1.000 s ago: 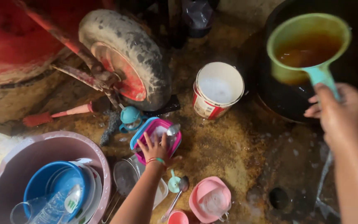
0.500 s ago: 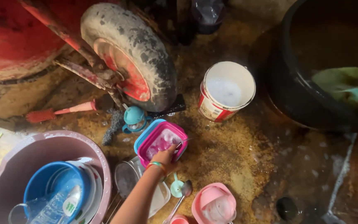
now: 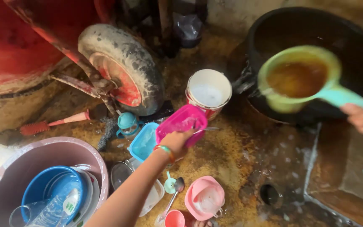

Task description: The person is washing various plastic and ceramic dishes, bowls, and containers using a basin of water and a ladle.

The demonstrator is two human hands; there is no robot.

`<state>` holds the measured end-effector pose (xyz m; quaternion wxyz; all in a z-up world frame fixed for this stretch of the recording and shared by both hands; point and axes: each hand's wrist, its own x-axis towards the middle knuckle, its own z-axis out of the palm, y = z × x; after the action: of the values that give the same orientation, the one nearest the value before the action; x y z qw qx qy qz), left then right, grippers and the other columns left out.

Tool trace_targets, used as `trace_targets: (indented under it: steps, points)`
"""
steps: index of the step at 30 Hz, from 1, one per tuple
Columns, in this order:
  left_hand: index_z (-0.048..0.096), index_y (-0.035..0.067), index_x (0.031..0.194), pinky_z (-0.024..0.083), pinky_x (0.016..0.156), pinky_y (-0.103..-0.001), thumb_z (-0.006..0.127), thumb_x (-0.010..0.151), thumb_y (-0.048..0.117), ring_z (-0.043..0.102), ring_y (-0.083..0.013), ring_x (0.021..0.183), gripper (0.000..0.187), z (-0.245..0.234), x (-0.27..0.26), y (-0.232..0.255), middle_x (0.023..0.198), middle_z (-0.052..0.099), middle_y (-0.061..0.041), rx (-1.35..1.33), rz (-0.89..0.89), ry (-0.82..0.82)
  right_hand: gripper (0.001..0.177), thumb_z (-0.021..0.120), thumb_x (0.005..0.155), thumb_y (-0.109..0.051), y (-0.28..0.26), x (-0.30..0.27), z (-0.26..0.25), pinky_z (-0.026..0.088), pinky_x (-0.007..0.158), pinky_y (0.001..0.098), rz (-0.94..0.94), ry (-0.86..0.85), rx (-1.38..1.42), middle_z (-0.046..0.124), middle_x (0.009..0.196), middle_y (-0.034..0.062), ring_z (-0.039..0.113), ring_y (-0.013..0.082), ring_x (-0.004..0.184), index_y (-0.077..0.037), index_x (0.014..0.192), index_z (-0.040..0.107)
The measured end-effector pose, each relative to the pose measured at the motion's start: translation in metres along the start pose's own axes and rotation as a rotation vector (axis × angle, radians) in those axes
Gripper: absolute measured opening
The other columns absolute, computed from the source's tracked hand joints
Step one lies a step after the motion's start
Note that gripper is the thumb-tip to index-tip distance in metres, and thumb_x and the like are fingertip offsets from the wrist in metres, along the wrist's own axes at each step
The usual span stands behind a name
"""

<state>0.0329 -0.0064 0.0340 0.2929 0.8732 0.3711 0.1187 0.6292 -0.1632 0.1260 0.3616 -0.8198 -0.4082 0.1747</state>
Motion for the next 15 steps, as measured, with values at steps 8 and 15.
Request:
trace_targets:
  steps: [8, 15]
  points:
    - [0.065, 0.035, 0.124, 0.060, 0.079, -0.048, 0.053, 0.096, 0.014, 0.073, -0.0348, 0.098, 0.036, 0.029, 0.008, 0.034, 0.123, 0.064, -0.018, 0.453, 0.074, -0.193, 0.028, 0.085, 0.088, -0.028, -0.211, -0.176, 0.072, 0.032, 0.049, 0.0338, 0.162, -0.175, -0.074, 0.062, 0.069, 0.0071, 0.043, 0.0155, 0.053, -0.003, 0.100, 0.081]
    - [0.057, 0.030, 0.141, 0.055, 0.086, -0.050, 0.071, 0.081, 0.010, 0.069, -0.0392, 0.102, 0.065, 0.048, -0.005, 0.028, 0.112, 0.071, -0.017, 0.124, 0.046, -0.114, 0.036, 0.083, 0.084, -0.047, -0.250, -0.200, 0.056, 0.045, 0.052, 0.0382, 0.093, -0.186, -0.539, 0.066, 0.062, 0.0118, 0.057, 0.0214, 0.048, -0.016, 0.102, 0.085]
